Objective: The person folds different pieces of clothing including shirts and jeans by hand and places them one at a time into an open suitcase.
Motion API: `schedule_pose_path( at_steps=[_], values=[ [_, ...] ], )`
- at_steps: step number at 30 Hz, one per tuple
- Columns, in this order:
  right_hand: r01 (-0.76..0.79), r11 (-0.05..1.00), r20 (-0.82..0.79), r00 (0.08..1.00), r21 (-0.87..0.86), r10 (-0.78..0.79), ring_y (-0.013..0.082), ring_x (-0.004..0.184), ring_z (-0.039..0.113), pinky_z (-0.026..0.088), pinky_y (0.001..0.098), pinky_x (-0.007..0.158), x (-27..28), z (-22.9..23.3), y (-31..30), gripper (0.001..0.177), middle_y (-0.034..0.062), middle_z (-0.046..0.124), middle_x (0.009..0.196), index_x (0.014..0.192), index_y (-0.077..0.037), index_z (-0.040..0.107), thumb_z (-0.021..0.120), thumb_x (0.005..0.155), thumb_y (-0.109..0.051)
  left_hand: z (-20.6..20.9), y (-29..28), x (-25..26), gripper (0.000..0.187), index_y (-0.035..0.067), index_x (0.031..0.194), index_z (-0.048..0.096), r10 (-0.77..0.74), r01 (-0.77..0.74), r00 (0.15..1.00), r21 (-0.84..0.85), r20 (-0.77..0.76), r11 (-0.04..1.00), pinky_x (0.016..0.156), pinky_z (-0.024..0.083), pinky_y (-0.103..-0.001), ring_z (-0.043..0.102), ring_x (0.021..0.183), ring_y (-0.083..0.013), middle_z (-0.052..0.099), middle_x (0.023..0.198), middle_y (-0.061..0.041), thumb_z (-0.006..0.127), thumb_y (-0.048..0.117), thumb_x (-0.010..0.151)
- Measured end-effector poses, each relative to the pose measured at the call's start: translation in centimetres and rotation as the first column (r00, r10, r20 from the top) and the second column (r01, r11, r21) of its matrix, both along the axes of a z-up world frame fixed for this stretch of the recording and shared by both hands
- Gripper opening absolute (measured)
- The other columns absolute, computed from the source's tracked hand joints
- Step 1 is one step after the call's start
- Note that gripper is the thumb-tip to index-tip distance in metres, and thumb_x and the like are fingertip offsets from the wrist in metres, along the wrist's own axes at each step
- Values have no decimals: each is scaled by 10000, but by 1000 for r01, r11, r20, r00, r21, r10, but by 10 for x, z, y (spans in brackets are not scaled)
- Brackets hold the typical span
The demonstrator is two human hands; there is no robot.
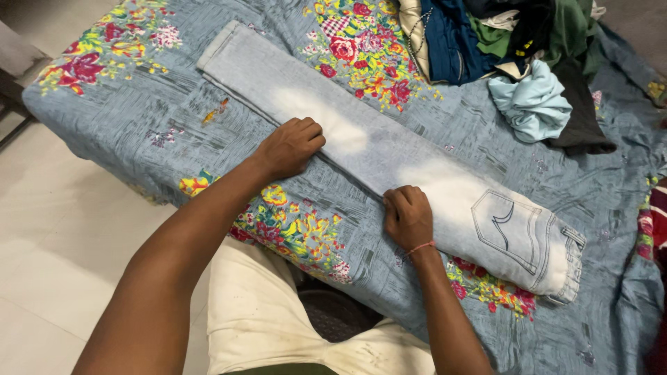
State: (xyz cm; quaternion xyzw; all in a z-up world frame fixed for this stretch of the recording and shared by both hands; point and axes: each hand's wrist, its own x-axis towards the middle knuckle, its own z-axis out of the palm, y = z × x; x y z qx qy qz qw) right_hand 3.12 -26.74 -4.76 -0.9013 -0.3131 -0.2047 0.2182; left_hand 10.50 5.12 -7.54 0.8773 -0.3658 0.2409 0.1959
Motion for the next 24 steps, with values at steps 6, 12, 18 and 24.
schedule_pose_path(
  at_steps=[6,12,18,24],
  values=[
    [-8,1000,-51,999,-12,8,313,892,607,486,419,808,-9,4,-5,149,113,649,944,968,-54,705,712,826,-10,6,0,-1,180,46,865,608,-31,31,999,-14,-20,999,821,484,-427,589,984,-309,594,952,-111,646,35,690],
    [187,972,-56,979,-140,-197,377,1232,548,407,503,1066,-31,16,-48,429,177,610,1287,1284,-63,631,695,878,-183,18,-7,-6,192,49,934,647,-143,145,989,52,-36,988,932,469,-466,593,1120,-322,637,1101,-138,717,211,858],
    [359,861,-156,887,-361,-435,491,1463,276,231,576,1177,-41,6,-116,696,312,345,1585,1559,-67,406,597,959,-364,5,-126,-21,492,33,1225,645,-306,307,938,-22,-160,951,1151,325,-570,472,1389,-388,543,1444,-218,638,438,947],
    [464,794,-257,774,-393,-579,449,1526,258,196,589,1216,-45,12,-152,707,255,302,1633,1577,-73,361,545,992,-426,-4,-272,-31,647,98,1500,503,-175,168,940,-48,-294,985,1183,207,-595,293,1484,-418,379,1592,-213,522,487,984]
  ],
)
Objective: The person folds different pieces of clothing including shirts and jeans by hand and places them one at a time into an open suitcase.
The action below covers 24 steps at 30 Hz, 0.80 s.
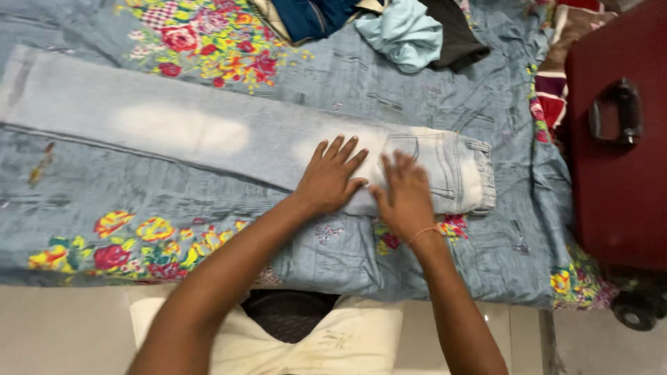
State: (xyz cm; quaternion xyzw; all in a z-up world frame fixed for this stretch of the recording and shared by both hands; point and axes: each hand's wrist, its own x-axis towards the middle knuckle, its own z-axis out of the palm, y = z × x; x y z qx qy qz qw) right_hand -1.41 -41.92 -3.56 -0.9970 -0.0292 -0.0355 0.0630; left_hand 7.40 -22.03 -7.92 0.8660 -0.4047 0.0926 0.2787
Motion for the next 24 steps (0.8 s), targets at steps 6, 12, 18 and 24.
schedule_pose_path(
  at_steps=[6,12,18,24],
  values=[
    [241,965,90,969,-103,-232,473,1511,192,115,638,1172,2,-21,-77,733,279,263,1634,1570,-55,357,512,1000,-489,-3,-10,-9,650,139,1523,472,65,-65,997,-8,-46,998,1229,149,-569,253,1524,-386,368,1618,-173,489,521,998],
    [193,981,157,969,6,-192,466,1502,241,164,601,1181,2,-39,-100,711,291,294,1623,1543,-25,406,557,978,-429,5,-13,-8,633,91,1483,506,80,-81,995,-7,-54,997,1205,167,-567,281,1490,-405,392,1586,-202,504,486,988],
    [474,792,463,643,386,-610,401,1395,517,374,478,1245,-47,-65,-155,608,229,584,1442,1436,8,541,700,897,-224,4,-2,-10,410,-21,1217,637,187,-182,982,-151,20,972,1156,327,-516,475,1371,-397,550,1455,-232,576,315,991],
    [607,635,193,632,478,-750,531,1168,540,417,599,971,-56,-71,-203,812,337,590,1270,1402,91,530,854,892,-453,-8,1,-12,242,-9,1087,674,277,-271,961,-323,-28,907,1141,361,-509,530,1322,-375,606,1369,-218,614,157,923]
  ],
)
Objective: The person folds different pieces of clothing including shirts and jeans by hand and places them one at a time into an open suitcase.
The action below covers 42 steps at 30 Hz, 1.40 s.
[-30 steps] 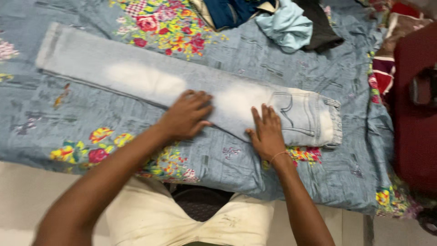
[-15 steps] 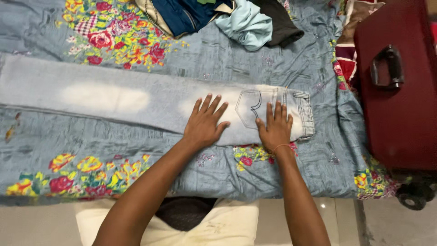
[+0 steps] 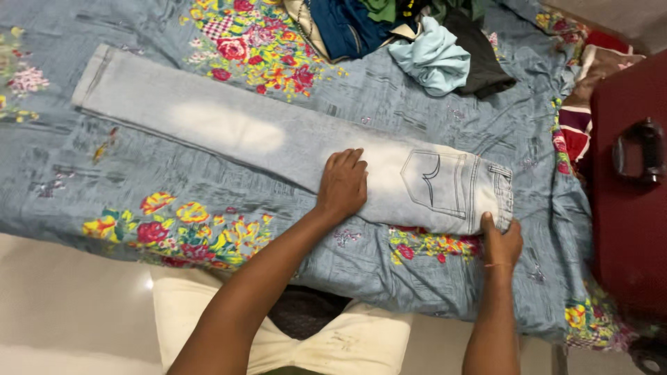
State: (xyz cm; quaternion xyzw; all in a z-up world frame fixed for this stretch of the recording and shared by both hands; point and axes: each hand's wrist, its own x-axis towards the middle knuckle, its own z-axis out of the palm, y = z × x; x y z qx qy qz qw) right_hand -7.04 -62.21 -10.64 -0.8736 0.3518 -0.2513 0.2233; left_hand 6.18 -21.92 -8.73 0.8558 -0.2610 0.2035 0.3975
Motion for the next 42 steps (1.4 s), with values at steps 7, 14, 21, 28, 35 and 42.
schedule_pose_path(
  at_steps=[7,14,21,28,35,42],
  values=[
    [-257,236,311,921,937,-234,348,1167,637,522,593,990,8,41,5,512,141,663,1222,1337,-49,598,715,936,-346,-21,3,8,310,11,1146,701,-88,88,995,4,-43,996,1178,326,-519,493,1379,-390,605,1379,-213,585,103,873],
    [-367,307,460,824,878,-330,302,1182,683,522,565,997,30,9,10,533,104,670,1346,1387,-75,597,753,878,-92,-19,24,9,414,7,1295,631,-281,284,959,99,-47,954,1174,264,-556,395,1428,-433,515,1473,-250,593,208,936],
    [-495,835,825,558,240,94,279,1376,513,470,404,1196,34,67,86,801,160,445,1528,1556,-36,319,802,918,7,1,69,-4,363,-30,1239,632,76,-76,997,-1,22,997,1159,339,-547,510,1335,-407,583,1400,-233,592,198,960],
    [-484,723,391,619,-493,681,356,1339,499,416,394,1093,52,124,246,747,217,450,1530,1523,17,381,823,928,-78,-1,71,4,278,-5,1211,650,171,-180,984,-327,-56,928,1096,435,-485,609,1237,-393,679,1286,-206,545,160,1014],
    [-785,562,-36,590,-260,807,426,1063,599,514,471,911,80,58,372,732,188,613,1103,1342,-79,585,689,626,32,-6,82,3,503,1,1420,593,51,-236,946,-574,-319,785,1017,537,-438,680,1223,-384,678,1328,-199,420,334,1084],
    [-736,645,231,604,-204,762,384,1056,620,524,441,942,94,69,371,550,181,608,1116,1328,-68,598,683,795,41,-1,86,5,675,-27,1546,411,-148,13,980,-694,-136,720,1126,484,-440,579,1397,-404,568,1490,-278,464,465,1087]
  ],
)
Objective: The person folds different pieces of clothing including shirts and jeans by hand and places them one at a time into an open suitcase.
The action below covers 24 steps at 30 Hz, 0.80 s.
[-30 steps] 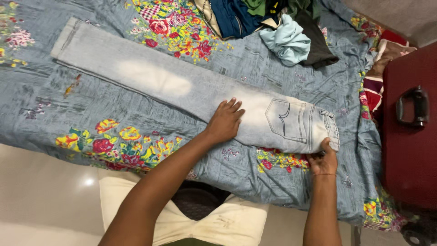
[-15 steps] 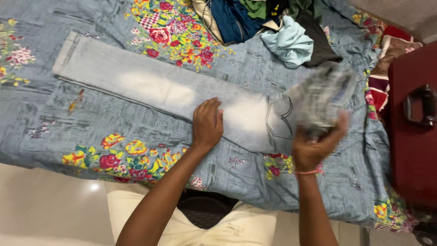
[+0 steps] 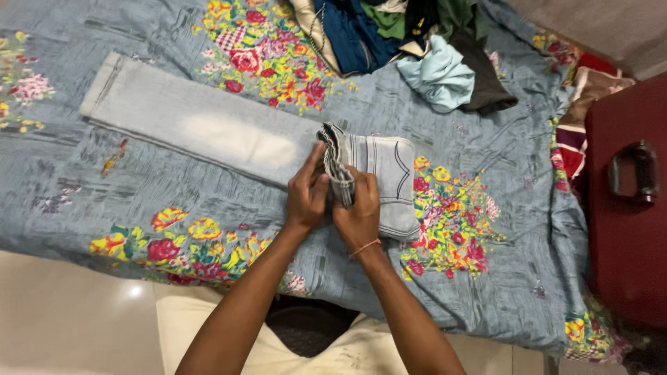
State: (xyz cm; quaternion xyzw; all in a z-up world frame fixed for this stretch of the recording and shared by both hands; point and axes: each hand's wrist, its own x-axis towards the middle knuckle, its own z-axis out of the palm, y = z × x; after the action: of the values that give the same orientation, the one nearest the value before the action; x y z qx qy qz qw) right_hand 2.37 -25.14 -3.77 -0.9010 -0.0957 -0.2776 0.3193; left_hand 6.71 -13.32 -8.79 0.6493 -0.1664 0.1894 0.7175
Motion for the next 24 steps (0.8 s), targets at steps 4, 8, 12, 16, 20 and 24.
schedule_pose_path(
  at_steps=[4,8,12,16,20,24],
  values=[
    [-23,997,25,999,-75,24,414,1047,594,502,462,936,9,10,8,596,210,593,1111,1328,-32,578,682,745,37,1,2,-3,704,-26,1562,405,0,-1,1000,74,21,997,1175,422,-428,528,1442,-398,524,1547,-297,445,476,1071],
    [-251,963,-227,948,-102,223,436,1073,574,487,472,952,13,29,7,674,249,578,1142,1384,-6,542,715,732,-24,-2,1,1,736,-52,1575,354,76,-76,997,41,-7,996,1234,348,-432,449,1498,-417,451,1589,-300,438,488,1082],
    [-125,988,-550,820,91,155,320,1238,626,539,394,985,20,55,-38,611,146,628,1336,1403,-110,556,753,838,-234,-4,1,-4,753,-61,1570,338,69,-69,997,23,-20,997,1244,333,-440,441,1503,-404,450,1588,-286,474,480,1064],
    [73,957,-131,985,-281,-114,383,1482,446,346,498,1268,36,39,-94,625,177,507,1569,1555,-100,438,650,1018,-339,0,1,-5,739,-57,1587,333,69,-69,998,32,-7,997,1269,303,-442,407,1537,-400,435,1613,-281,475,452,1072],
    [162,844,-251,911,-512,-327,486,1521,145,150,661,1162,44,-27,-94,797,259,149,1670,1613,-88,272,573,970,-452,-2,1,-2,732,-54,1590,325,77,-78,997,81,18,994,1272,295,-436,390,1545,-399,417,1625,-280,517,412,1059],
    [167,833,-307,877,-527,-370,477,1565,82,120,698,1180,46,-39,-96,805,217,63,1710,1638,-114,234,536,993,-491,-8,-2,-7,692,-59,1580,333,134,-133,991,122,1,984,1265,305,-441,399,1531,-407,424,1613,-283,524,343,1051]
  ],
)
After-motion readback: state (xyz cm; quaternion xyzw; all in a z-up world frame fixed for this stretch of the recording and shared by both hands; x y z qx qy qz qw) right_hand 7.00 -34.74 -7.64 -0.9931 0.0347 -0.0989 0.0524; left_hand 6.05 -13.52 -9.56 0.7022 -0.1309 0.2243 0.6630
